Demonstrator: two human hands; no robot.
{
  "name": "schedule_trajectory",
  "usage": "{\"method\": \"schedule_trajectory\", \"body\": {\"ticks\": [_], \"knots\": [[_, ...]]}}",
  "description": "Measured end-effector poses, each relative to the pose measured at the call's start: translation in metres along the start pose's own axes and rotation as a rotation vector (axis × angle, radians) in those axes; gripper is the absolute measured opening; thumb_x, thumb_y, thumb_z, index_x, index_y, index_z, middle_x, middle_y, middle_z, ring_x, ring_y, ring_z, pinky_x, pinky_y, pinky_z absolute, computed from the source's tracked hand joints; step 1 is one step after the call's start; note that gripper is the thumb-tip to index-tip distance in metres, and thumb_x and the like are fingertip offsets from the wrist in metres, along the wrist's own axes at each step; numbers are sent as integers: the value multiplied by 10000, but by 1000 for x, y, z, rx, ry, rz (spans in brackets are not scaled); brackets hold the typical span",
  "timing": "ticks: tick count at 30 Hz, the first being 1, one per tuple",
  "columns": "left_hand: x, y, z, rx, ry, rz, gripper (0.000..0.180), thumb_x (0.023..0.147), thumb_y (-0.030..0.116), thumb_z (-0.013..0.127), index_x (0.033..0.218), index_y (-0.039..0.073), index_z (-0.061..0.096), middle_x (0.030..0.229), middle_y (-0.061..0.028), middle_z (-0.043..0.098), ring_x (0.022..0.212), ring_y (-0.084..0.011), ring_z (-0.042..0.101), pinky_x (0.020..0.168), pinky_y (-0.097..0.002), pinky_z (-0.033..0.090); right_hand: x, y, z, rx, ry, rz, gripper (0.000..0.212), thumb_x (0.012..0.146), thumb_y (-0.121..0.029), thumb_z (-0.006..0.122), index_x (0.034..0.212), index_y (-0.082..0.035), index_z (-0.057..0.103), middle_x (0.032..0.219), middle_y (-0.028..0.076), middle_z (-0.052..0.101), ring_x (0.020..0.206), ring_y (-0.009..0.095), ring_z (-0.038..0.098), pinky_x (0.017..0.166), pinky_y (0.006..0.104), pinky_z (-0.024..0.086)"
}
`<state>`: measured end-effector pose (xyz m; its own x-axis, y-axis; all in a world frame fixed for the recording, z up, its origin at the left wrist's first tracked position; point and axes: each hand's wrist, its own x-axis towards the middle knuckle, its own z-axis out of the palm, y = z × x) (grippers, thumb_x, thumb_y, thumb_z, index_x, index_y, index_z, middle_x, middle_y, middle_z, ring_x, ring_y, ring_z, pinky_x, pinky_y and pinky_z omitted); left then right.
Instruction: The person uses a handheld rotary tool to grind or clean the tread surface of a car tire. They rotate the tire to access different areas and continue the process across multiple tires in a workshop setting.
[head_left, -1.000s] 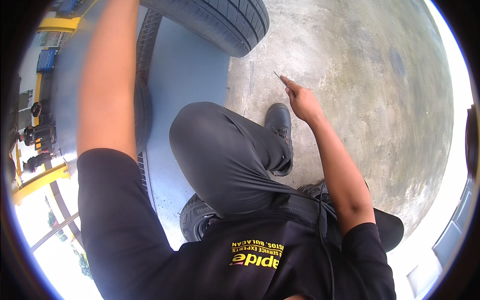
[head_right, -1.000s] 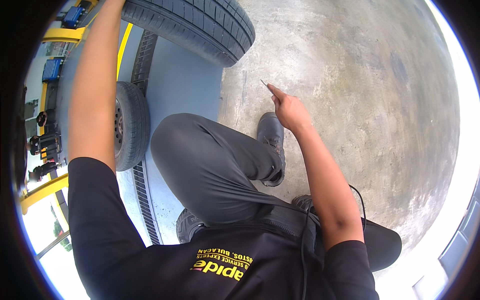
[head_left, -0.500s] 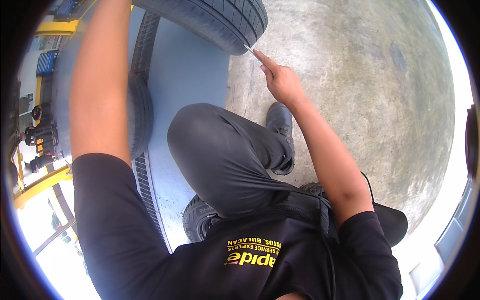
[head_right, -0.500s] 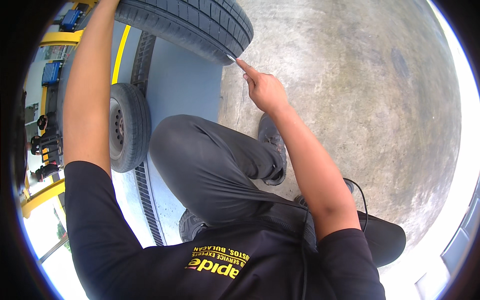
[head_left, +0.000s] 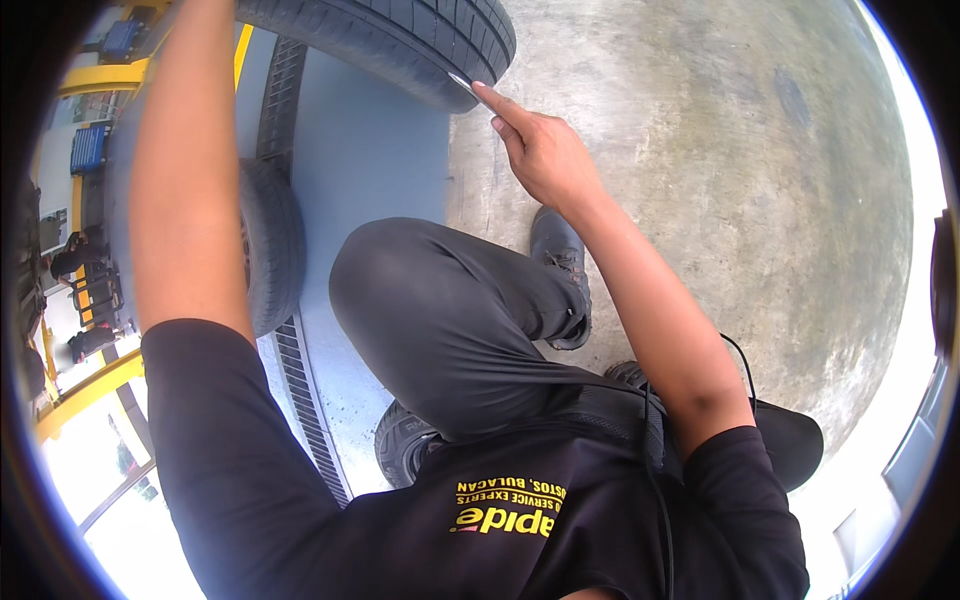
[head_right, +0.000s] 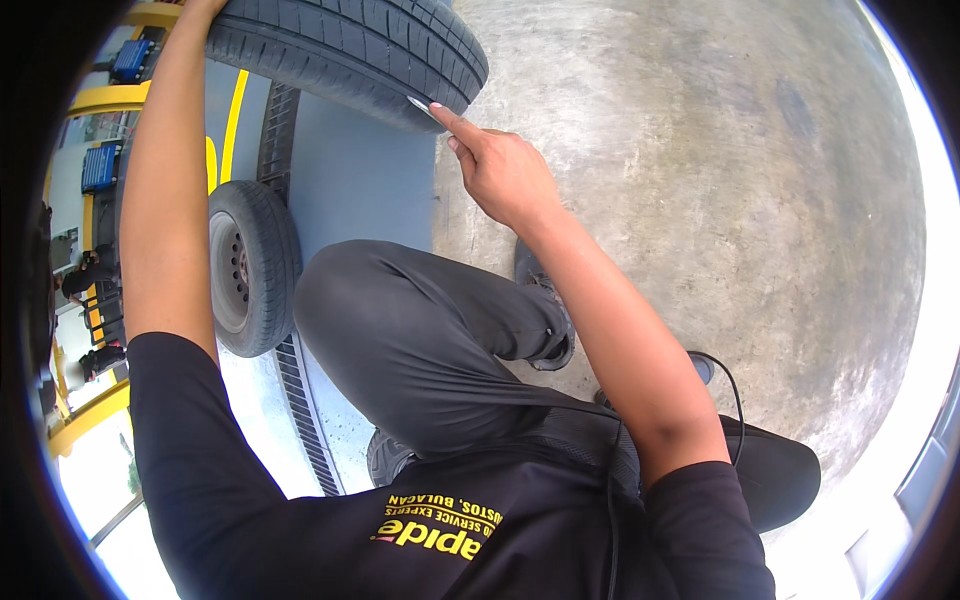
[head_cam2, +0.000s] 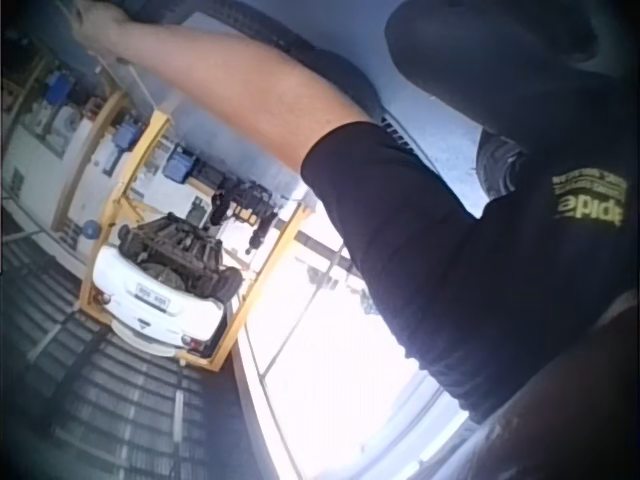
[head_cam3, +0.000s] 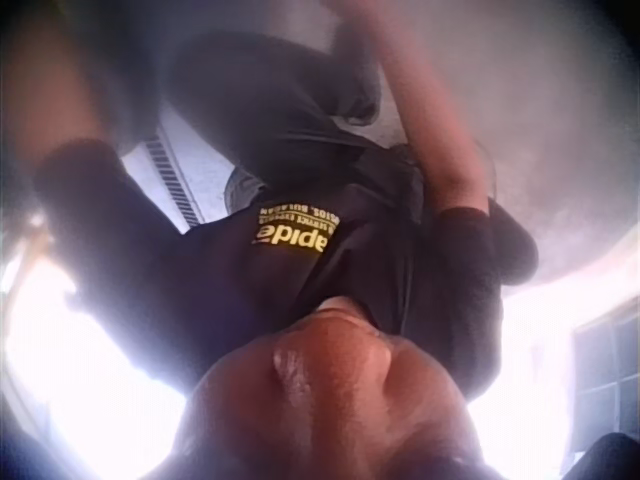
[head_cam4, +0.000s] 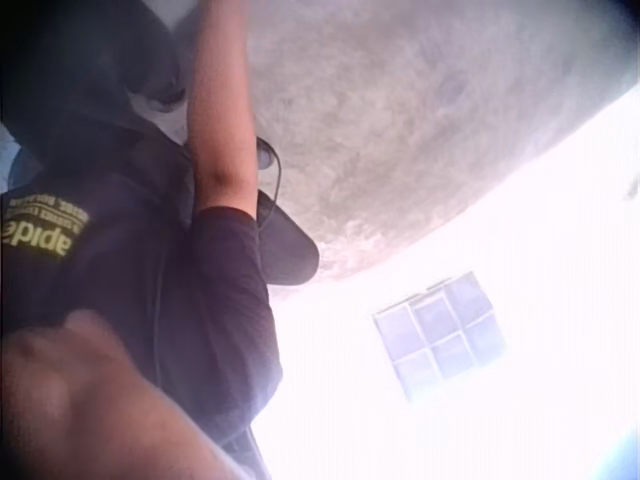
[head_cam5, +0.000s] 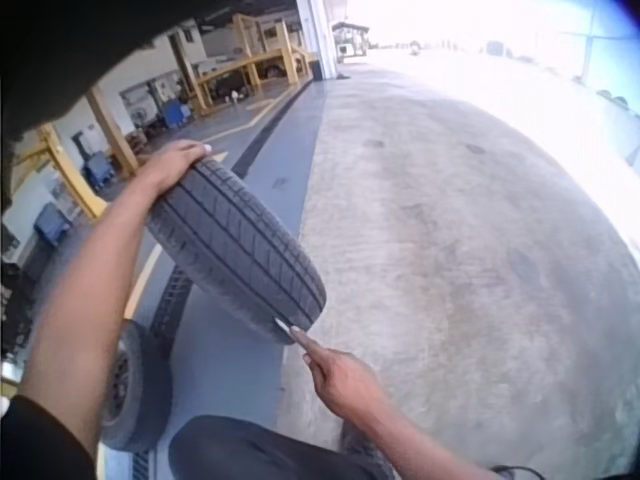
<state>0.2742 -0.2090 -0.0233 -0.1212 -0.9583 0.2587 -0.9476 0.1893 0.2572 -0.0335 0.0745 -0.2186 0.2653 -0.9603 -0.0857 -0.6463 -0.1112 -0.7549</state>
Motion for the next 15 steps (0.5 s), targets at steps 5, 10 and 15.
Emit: {"method": "schedule_trajectory", "body": {"ticks": [5,10,15], "knots": [[-1,1,3,25,34,-17,516,979,472,570,1268,68,713,1342,-175,676,1279,-334,607,1080,-405,445,5,46,20,-90,-63,44,414,1075,-264,481,1482,-294,552,1034,155,751,953,364,712,842,490,569],[14,-32,6,-27,158,-88,542,975,503,546,1286,90,708,1379,-165,657,1303,-339,591,1098,-413,431,-18,111,44,-224,-178,323,395,1068,-254,486,1445,-247,600,1144,189,733,1059,383,697,917,500,549],[-4,1,1,78,29,-63,535,968,512,546,1291,120,710,1384,-152,656,1305,-334,590,1103,-412,429,-18,52,4,16,-114,234,387,1078,-277,489,1451,-281,591,1126,185,734,1074,376,686,940,477,542]]}}
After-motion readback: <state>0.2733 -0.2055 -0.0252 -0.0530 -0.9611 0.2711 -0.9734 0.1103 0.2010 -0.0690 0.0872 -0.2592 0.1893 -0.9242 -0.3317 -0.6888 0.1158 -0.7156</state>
